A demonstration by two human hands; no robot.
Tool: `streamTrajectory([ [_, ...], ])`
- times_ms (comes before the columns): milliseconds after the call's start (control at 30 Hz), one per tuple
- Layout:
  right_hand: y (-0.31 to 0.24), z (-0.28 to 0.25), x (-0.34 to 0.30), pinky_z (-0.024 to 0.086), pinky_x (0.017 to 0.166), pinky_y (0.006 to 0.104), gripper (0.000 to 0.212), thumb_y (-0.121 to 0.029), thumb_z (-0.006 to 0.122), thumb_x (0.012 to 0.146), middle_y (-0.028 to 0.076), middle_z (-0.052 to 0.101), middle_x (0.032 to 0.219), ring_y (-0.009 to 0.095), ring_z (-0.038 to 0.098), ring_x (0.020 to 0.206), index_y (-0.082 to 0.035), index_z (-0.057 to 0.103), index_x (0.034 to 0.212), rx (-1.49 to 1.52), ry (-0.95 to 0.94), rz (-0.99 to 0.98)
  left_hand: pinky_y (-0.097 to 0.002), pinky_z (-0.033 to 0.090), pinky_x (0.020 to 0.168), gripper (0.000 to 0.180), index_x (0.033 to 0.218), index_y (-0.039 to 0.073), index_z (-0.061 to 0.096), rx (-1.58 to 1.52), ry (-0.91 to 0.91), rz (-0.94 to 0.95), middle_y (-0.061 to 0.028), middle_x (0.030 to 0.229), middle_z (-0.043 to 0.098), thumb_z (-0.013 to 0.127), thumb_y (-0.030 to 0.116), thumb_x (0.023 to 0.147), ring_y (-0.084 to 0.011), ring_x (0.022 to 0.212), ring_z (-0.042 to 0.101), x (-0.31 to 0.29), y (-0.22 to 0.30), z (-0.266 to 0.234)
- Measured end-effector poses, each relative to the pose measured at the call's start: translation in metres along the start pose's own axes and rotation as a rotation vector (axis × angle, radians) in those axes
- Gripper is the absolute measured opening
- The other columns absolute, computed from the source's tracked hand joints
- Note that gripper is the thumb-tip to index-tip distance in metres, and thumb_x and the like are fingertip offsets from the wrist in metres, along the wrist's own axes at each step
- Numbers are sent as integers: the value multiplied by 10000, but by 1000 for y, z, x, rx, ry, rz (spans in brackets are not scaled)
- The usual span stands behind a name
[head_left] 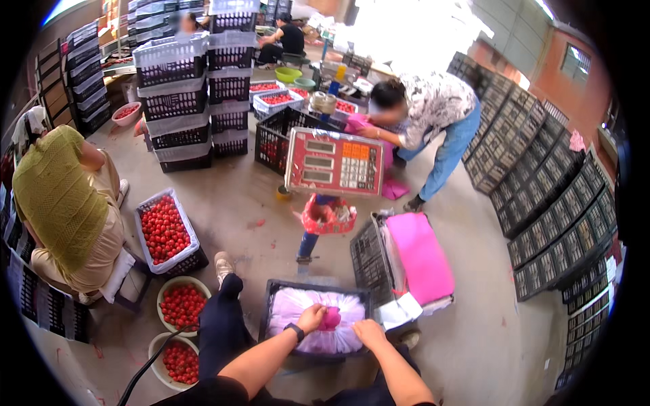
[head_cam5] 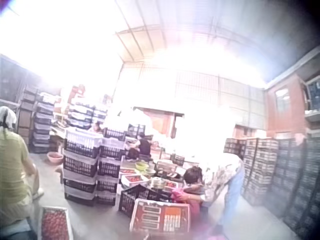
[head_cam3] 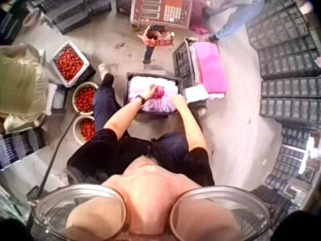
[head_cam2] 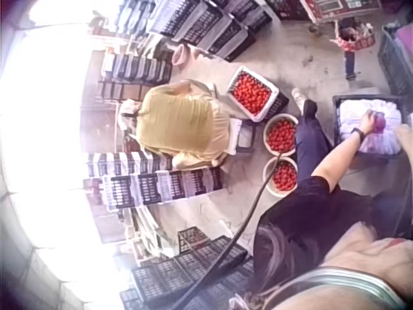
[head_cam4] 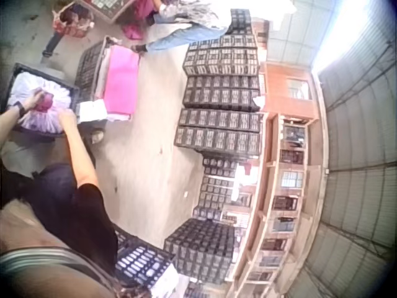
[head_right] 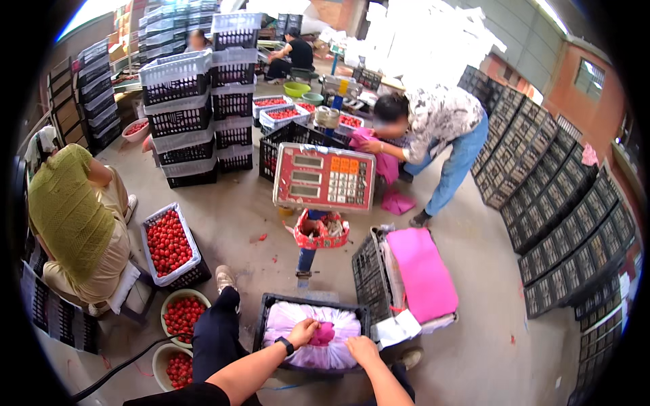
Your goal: The person sorts tomatoes from large containers into smaller crates lined with paper, then covers the top with a pink foam sheet and secures the liner.
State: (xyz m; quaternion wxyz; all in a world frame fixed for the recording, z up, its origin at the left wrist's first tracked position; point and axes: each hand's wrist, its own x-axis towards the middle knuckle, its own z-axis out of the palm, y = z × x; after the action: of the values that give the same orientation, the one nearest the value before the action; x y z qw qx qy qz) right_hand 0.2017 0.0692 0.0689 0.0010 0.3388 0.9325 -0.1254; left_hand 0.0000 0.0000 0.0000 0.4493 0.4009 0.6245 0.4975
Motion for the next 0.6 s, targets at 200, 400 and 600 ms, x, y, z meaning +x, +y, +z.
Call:
streamTrajectory([
  [200, -13, -25, 16, 386, 645, 424, 294, -283, 561, 758, 179, 560, 690, 344, 477, 657, -22, 557, 622, 223, 58, 109, -420, 419, 714, 193, 821, -6, 567, 433, -137, 326, -215, 799, 568, 461, 155, 814, -378, 776, 525, -10, 11, -2],
  [400, -47, -34, 53, 381, 528, 359, 352, -312, 648, 700, 173, 528, 591, 262, 525, 553, 7, 559, 582, 655, 99, 146, -431, 418, 715, 166, 843, 31, 556, 568, -320, 327, -203, 810, 563, 489, 174, 794, -365, 783, 537, -18, 20, 1],
  [600, -47, -6, 74, 357, 928, 314, 404, 22, 479, 771, 128, 494, 1135, 227, 475, 1068, 11, 412, 1170, 1295, 427, 157, -382, 416, 778, 387, 960, -23, 577, 123, -240, -73, -247, 892, 585, 361, 293, 895, -374, 869, 554, -5, 14, 4],
])
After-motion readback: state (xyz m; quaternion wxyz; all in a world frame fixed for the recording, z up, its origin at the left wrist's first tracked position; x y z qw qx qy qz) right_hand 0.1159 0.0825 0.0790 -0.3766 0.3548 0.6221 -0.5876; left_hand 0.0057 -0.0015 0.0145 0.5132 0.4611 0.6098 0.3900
